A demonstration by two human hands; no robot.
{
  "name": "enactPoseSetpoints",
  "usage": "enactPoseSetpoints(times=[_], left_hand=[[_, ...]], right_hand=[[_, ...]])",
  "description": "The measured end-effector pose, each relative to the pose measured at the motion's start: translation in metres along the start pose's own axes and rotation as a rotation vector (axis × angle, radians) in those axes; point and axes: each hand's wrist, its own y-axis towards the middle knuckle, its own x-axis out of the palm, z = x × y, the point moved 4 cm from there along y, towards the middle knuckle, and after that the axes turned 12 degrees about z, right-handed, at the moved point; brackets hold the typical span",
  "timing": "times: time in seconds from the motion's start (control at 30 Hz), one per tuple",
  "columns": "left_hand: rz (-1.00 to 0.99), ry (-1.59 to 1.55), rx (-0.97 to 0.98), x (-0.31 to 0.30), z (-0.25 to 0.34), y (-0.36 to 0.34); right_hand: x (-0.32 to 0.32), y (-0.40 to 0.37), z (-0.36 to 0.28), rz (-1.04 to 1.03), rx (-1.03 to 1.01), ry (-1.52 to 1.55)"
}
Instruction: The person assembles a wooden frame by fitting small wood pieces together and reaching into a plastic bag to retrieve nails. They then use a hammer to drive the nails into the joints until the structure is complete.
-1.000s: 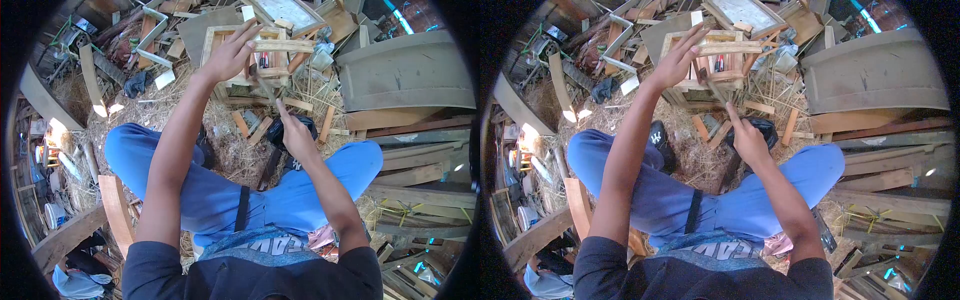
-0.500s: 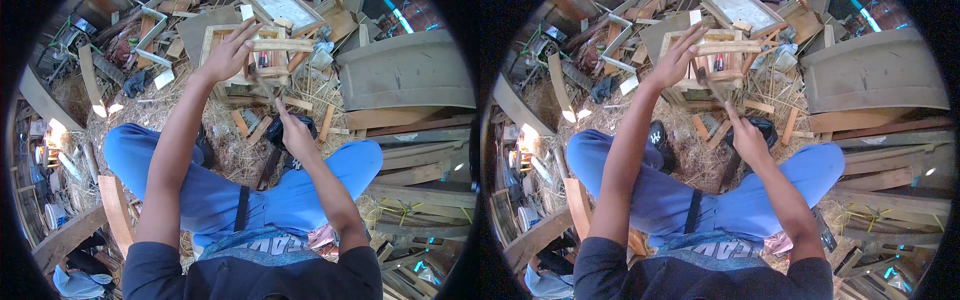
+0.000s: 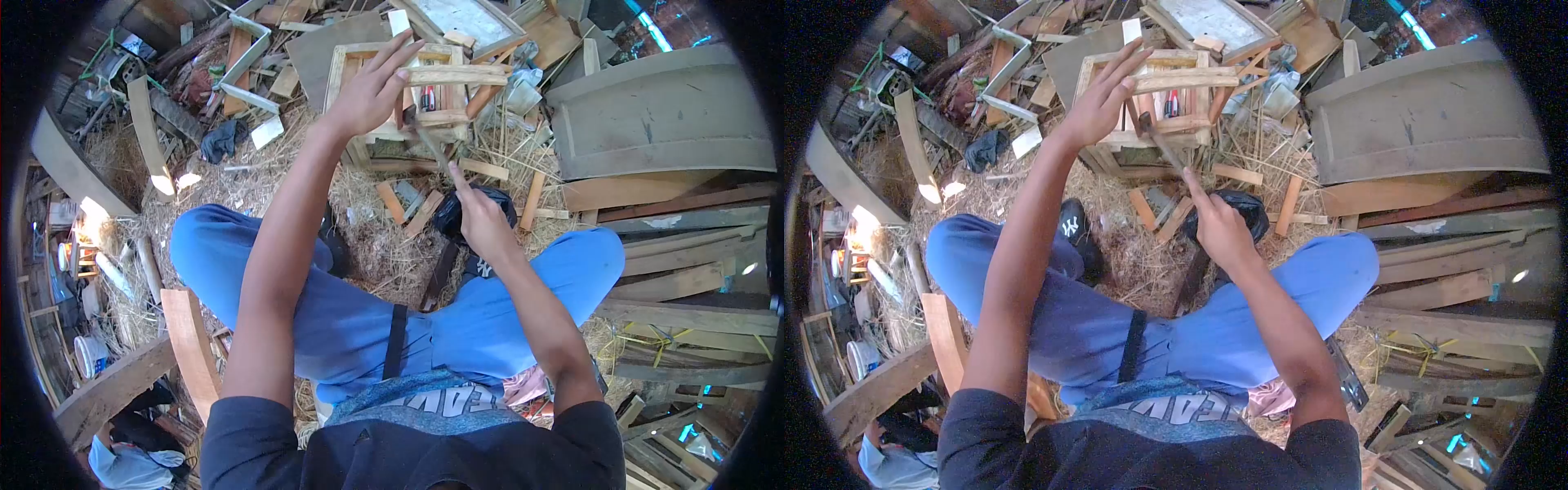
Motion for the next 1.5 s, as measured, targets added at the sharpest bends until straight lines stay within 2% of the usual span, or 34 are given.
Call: enactPoseSetpoints(times=[0.03,0.1,0.17,0.2,0.3,0.33,0.43,0.5,0.6,0.63,0.7,0.77,0.83,0.9,0.97,1.0,1.1,1.17,1.23,1.3,1.37,1.5], left_hand=[[0.001,0.017,0.004,-0.001,-0.002,0.003],[0.003,0.043,0.001,-0.001,-0.005,0.000],[0.036,0.039,0.026,-0.001,-0.004,0.001],[0.032,0.048,0.033,0.000,-0.005,0.001],[0.033,0.040,0.020,-0.001,-0.003,0.004],[0.023,0.033,0.003,-0.002,-0.004,0.003],[0.033,0.051,0.028,0.000,-0.004,0.002],[0.035,0.041,0.040,0.000,-0.002,0.007],[-0.020,0.013,-0.035,-0.002,-0.003,0.001],[-0.013,-0.004,-0.031,-0.002,-0.003,0.001],[0.001,-0.025,-0.018,0.001,-0.001,0.001],[0.007,-0.004,-0.009,-0.001,-0.004,0.003],[0.010,0.004,-0.011,-0.001,-0.005,0.002],[0.009,0.002,-0.005,0.001,-0.004,-0.002],[0.003,-0.024,-0.005,0.000,-0.004,0.003],[0.003,-0.006,-0.016,-0.001,-0.002,0.004],[0.011,0.013,-0.016,-0.001,-0.002,0.001],[0.015,-0.022,0.000,0.000,-0.003,0.000],[0.004,0.000,0.003,0.000,-0.005,0.003],[0.012,0.002,0.011,-0.001,-0.006,0.002],[0.010,-0.027,-0.007,0.000,-0.003,0.002],[0.004,-0.020,0.005,-0.001,-0.004,0.005]], right_hand=[[0.002,0.003,0.001,-0.086,0.017,-0.055],[0.002,0.001,-0.003,-0.051,0.020,-0.027],[0.000,0.000,-0.003,0.099,-0.022,0.061],[0.004,-0.001,0.003,-0.022,0.007,-0.010],[0.001,0.002,0.003,-0.003,0.010,0.047],[-0.002,0.002,-0.003,0.079,-0.012,0.092],[0.003,0.001,0.005,0.017,0.018,0.064],[-0.003,0.002,0.002,0.046,0.013,0.065],[-0.003,0.001,-0.004,0.119,-0.007,0.095],[0.000,-0.001,-0.002,0.113,0.000,0.097],[0.007,-0.001,0.008,-0.084,0.076,-0.012],[0.003,0.007,0.006,-0.046,0.029,0.049],[-0.006,0.005,-0.006,0.141,-0.030,0.141],[-0.004,0.001,-0.003,0.149,-0.026,0.162],[0.004,0.002,0.007,-0.142,0.118,-0.004],[0.002,0.009,0.008,-0.133,0.107,-0.009],[-0.003,0.003,-0.004,0.156,-0.040,0.177],[-0.003,0.000,0.000,0.118,-0.010,0.155],[0.003,0.003,0.008,-0.113,0.101,0.015],[0.004,0.003,0.006,-0.057,0.068,0.087],[-0.001,-0.001,-0.001,0.115,0.004,0.152],[0.004,0.001,0.008,-0.039,0.040,0.083]])
